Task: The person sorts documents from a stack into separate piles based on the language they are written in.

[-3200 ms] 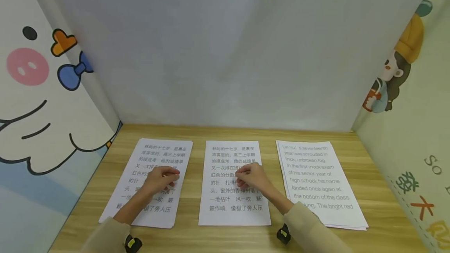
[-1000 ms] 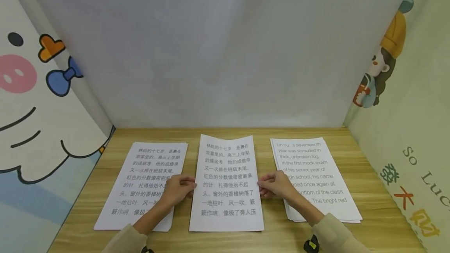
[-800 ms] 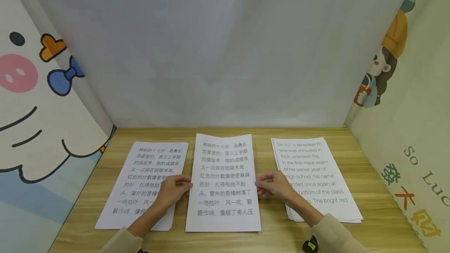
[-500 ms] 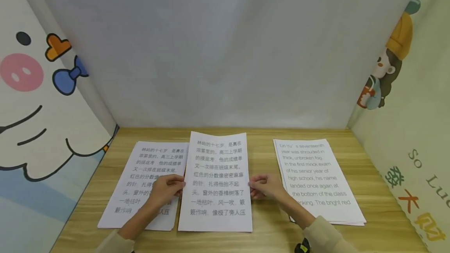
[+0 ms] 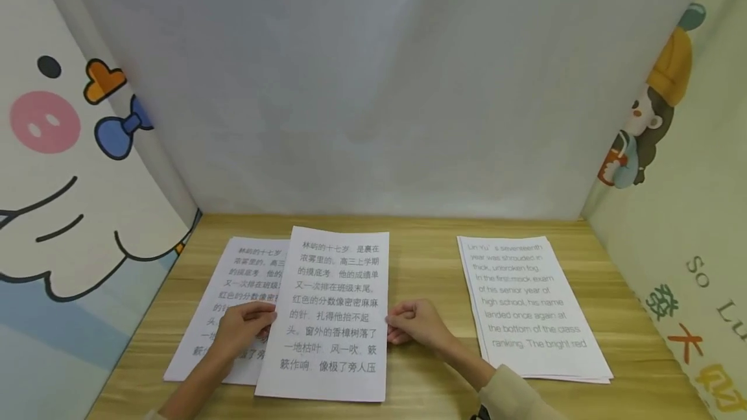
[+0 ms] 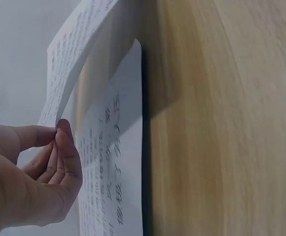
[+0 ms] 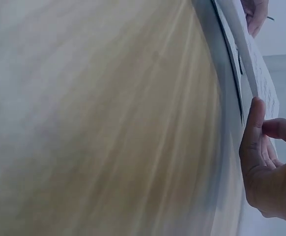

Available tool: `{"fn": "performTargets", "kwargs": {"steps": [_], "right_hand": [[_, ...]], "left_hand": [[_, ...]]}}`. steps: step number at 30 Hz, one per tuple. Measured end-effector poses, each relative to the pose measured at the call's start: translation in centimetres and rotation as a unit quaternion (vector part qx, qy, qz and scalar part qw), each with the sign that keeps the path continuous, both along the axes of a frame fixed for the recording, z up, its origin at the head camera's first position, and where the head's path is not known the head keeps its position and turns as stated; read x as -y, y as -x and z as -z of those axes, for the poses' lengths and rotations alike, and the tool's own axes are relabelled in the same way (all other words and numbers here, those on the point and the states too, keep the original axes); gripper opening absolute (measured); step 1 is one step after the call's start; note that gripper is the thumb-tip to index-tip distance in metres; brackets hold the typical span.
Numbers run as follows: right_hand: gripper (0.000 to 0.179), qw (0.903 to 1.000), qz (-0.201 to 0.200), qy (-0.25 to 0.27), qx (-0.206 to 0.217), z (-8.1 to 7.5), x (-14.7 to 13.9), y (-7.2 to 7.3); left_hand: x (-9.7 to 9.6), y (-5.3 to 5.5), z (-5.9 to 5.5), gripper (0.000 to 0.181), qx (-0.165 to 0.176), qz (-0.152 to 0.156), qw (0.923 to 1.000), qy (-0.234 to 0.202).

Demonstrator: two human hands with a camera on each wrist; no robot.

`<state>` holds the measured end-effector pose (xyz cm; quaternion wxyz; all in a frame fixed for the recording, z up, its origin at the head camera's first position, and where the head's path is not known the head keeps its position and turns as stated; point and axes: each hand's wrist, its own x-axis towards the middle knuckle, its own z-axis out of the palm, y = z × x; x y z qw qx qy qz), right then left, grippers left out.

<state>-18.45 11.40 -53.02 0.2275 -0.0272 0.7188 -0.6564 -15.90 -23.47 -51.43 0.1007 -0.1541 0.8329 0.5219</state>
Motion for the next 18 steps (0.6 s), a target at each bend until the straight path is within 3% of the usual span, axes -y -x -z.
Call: {"fn": "performTargets", "kwargs": {"steps": [5,12,18], "right_hand": [[0.021,1.0000,-0.004,0.002,0.005,-0.2,2.4,0.5],[0.019,0.9986,-0.016,0.048,0.014,-0.2,6.7,1.3],[0.017,0.9979,-0.017,0.061,0.014,-0.1,9.4,2.3]], "left_hand": [[2.0,0.1,0.0,0.036,0.003,-0.002,0.9999,0.010],[6.7,0.6,-0.4,0.040,0.000,-0.015,0.9987,0.049],[8.7,1.2,-0.7,0.046,0.007,-0.028,0.9979,0.059]]}}
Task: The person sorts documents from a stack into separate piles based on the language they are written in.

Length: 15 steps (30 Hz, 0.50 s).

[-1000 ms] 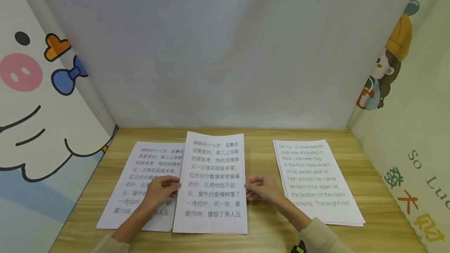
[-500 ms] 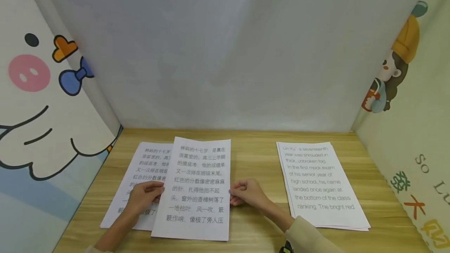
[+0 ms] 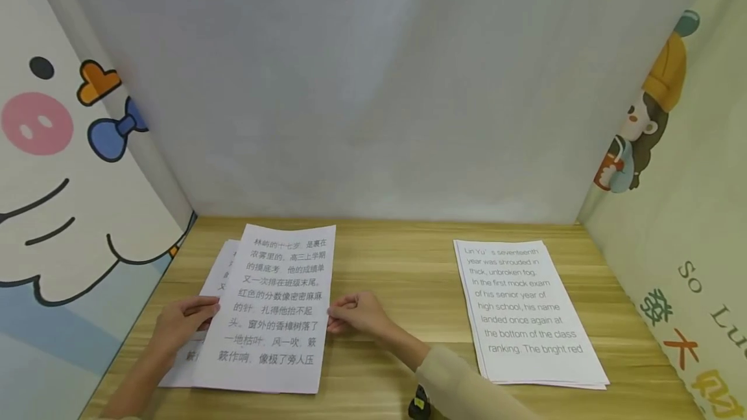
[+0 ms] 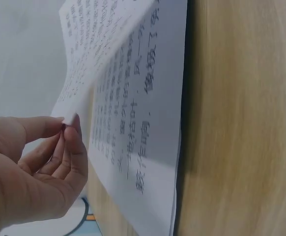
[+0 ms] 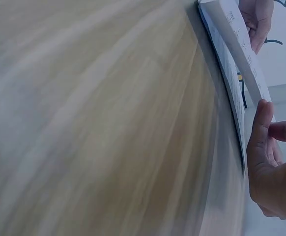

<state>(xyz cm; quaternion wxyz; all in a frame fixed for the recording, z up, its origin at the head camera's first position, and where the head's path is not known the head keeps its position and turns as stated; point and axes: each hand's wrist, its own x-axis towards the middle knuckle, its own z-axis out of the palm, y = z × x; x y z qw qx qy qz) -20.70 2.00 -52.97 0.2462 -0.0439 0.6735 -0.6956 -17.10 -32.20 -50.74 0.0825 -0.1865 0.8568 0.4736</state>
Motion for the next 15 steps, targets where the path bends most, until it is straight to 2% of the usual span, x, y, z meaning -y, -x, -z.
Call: {"fn": "performTargets", "kwargs": {"steps": [8,12,15], "right_hand": [[0.010,1.0000,-0.001,0.008,-0.001,0.3,2.9,0.2],[0.010,1.0000,0.004,0.004,0.000,0.2,4.1,0.5],[0.012,0.9998,0.018,-0.011,0.001,0.1,4.7,0.9]], "left_hand": [[2.7,0.7,1.3,0.047,0.002,-0.047,0.9987,-0.018],[4.0,0.7,1.1,0.052,0.001,-0.057,0.9980,-0.027],[4.3,0.9,0.7,0.054,-0.011,-0.053,0.9980,-0.032]]}}
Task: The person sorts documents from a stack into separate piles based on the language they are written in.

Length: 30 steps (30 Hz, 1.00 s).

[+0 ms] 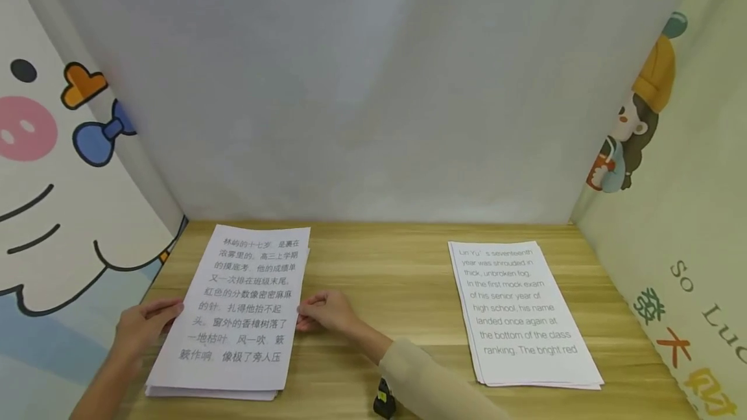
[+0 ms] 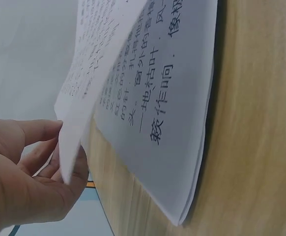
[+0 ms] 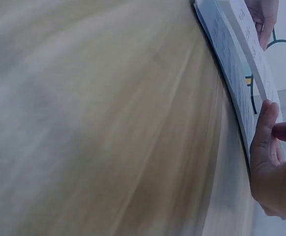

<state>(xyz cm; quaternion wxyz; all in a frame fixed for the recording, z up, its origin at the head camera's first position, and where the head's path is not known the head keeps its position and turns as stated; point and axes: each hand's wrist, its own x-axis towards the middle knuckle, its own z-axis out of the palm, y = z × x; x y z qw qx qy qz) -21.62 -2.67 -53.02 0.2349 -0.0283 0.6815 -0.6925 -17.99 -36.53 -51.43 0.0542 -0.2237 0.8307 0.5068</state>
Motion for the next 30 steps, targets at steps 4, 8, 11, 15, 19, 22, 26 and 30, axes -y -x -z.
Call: {"fn": "performTargets", "kwargs": {"steps": [4,8,11,15,19,22,26,30], "right_hand": [[0.013,0.9997,0.006,-0.024,0.003,-0.4,0.7,0.1],[0.011,0.9994,0.000,-0.035,-0.001,-0.4,1.4,0.3],[0.010,0.9991,-0.005,-0.042,-0.006,-0.4,1.9,0.3],[0.009,0.9986,-0.012,-0.050,-0.014,-0.2,2.3,-0.2],[0.008,0.9987,-0.019,-0.046,-0.012,-0.3,2.3,-0.6],[0.006,0.9988,-0.019,-0.044,-0.011,-0.3,2.2,-0.8],[0.006,0.9987,-0.016,-0.046,-0.011,-0.4,1.9,-0.8],[0.008,0.9988,-0.018,-0.045,-0.002,-0.4,1.4,-0.6]], "left_hand": [[0.3,0.3,-0.2,0.052,0.000,0.002,1.0000,0.006],[0.8,1.0,0.1,0.050,0.006,0.006,0.9995,0.032],[1.0,1.0,0.3,0.049,0.009,-0.001,0.9988,0.048],[1.0,0.8,0.8,0.048,0.023,-0.013,0.9981,0.055],[0.8,0.5,1.2,0.046,0.031,-0.025,0.9973,0.062],[0.6,0.4,1.5,0.045,0.034,-0.032,0.9968,0.065],[0.3,0.5,2.0,0.044,0.028,-0.028,0.9964,0.075],[0.1,0.5,2.0,0.041,0.006,-0.029,0.9965,0.079]]}}
